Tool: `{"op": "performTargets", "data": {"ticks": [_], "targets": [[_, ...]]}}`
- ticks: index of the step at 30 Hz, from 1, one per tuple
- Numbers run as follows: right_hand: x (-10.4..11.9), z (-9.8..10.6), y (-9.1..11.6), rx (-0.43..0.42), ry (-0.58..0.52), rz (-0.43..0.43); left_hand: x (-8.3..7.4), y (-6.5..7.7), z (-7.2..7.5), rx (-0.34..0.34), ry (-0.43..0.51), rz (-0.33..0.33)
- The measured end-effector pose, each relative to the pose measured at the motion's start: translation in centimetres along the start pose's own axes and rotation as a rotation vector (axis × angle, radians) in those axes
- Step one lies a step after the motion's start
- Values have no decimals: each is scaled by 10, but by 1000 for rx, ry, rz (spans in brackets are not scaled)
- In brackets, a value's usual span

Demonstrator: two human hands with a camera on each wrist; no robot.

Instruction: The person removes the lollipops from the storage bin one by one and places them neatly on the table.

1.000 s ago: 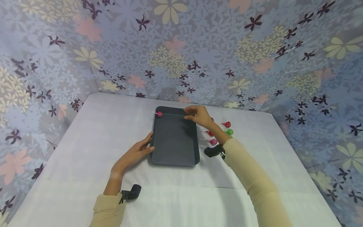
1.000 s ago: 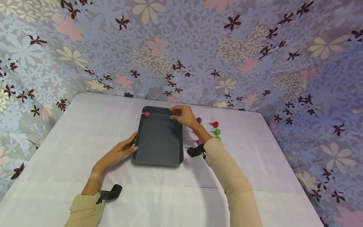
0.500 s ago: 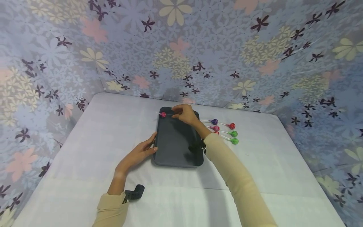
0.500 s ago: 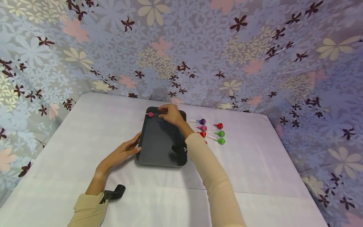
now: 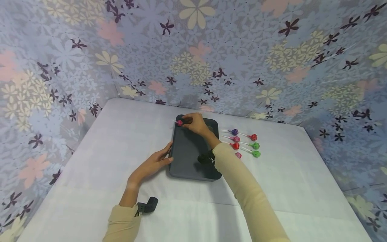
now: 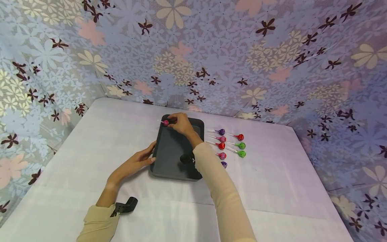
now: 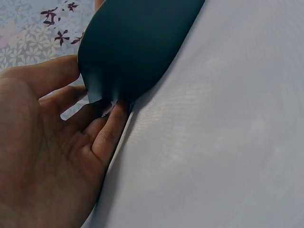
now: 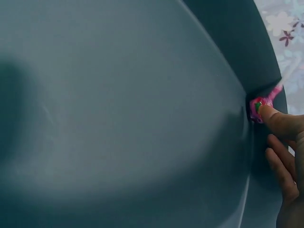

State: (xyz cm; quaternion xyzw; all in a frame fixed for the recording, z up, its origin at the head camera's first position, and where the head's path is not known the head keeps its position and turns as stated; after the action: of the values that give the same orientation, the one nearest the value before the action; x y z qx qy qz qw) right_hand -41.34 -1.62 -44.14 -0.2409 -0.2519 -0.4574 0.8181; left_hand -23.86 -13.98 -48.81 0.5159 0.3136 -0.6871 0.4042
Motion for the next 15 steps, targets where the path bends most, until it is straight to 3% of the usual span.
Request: {"op": "performTargets", "data": {"ticks": [9, 15], "targets": [[7, -16, -5, -7, 69, 22, 0, 2, 0, 1, 14, 7], [4, -19, -7, -57, 120, 14, 2, 1, 0, -5, 4, 6]]}}
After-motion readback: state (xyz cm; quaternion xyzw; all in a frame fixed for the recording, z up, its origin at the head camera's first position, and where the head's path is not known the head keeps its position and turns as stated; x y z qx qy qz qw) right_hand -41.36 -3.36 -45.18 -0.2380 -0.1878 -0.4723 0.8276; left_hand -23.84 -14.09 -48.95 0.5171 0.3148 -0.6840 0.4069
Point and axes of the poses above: each hand's wrist, its own y-axis away from the middle knuckle, its own z-axis out of the back of the hand, x = y × z, the point moved 9 cm from there along -y, towards the middle knuckle, and after that the axes turned 2 degrees about y, right-handed, at the moved point
